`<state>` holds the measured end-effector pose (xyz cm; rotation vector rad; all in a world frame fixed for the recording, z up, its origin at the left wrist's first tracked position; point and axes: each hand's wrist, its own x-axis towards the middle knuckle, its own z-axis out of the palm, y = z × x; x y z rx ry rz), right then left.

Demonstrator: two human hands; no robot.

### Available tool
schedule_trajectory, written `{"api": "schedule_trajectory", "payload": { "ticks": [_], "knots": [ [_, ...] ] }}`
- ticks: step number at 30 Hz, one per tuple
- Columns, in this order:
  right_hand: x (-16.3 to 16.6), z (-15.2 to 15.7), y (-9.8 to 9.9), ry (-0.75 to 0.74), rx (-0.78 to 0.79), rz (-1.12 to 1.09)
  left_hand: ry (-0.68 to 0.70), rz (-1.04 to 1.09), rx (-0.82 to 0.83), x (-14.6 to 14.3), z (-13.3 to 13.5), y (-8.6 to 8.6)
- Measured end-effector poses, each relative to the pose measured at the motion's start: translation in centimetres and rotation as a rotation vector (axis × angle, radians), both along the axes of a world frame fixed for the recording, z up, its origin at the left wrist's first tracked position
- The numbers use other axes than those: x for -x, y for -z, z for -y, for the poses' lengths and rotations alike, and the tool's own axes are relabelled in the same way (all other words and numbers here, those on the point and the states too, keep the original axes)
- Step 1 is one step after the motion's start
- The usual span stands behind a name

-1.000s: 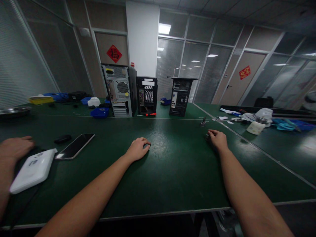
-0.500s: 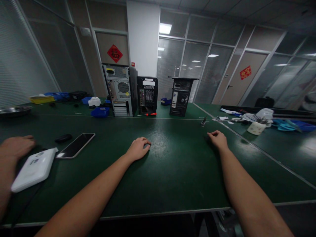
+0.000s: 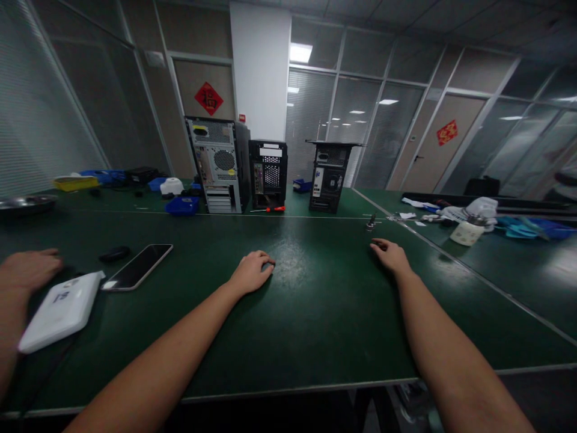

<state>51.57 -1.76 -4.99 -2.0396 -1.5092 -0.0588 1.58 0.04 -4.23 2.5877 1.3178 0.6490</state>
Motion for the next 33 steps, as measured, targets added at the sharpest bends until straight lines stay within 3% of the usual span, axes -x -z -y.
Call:
{"api": "schedule_trajectory", "payload": {
  "ticks": [4,7,13,16,19,22,27,33],
  "knots": [
    [1.0,0.2,-0.4,-0.041,0.066,0.137,-0.008,-0.001,0.004,0.0,0.1,-0.1],
    [3.8,0.3,-1.3,-0.154,0.115,0.269,-0.008,0.000,0.006,0.0,0.1,-0.1],
    [15.8,0.9,-2.8,-0.597,0.036,0.373,0.044,0.031,-0.014,-0.2,0.5,-0.3],
    [22.1,2.0,-2.6,-0.821,0.010,0.405,0.123,0.044,-0.028,-0.7,1.1,-0.9],
    [26.3,3.2,-2.1,-0.979,-0.017,0.413,0.197,0.041,-0.059,-1.0,1.9,-1.5],
    [27.8,3.9,-1.7,-1.007,-0.063,0.350,0.238,0.021,-0.075,-1.2,2.5,-2.0],
    [27.3,3.6,-1.4,-0.995,-0.072,0.316,0.217,-0.027,-0.103,-1.4,2.8,-2.4],
    [25.8,2.9,-2.3,-0.755,-0.113,0.322,0.147,0.007,-0.119,-1.3,2.4,-1.9]
  ]
}}
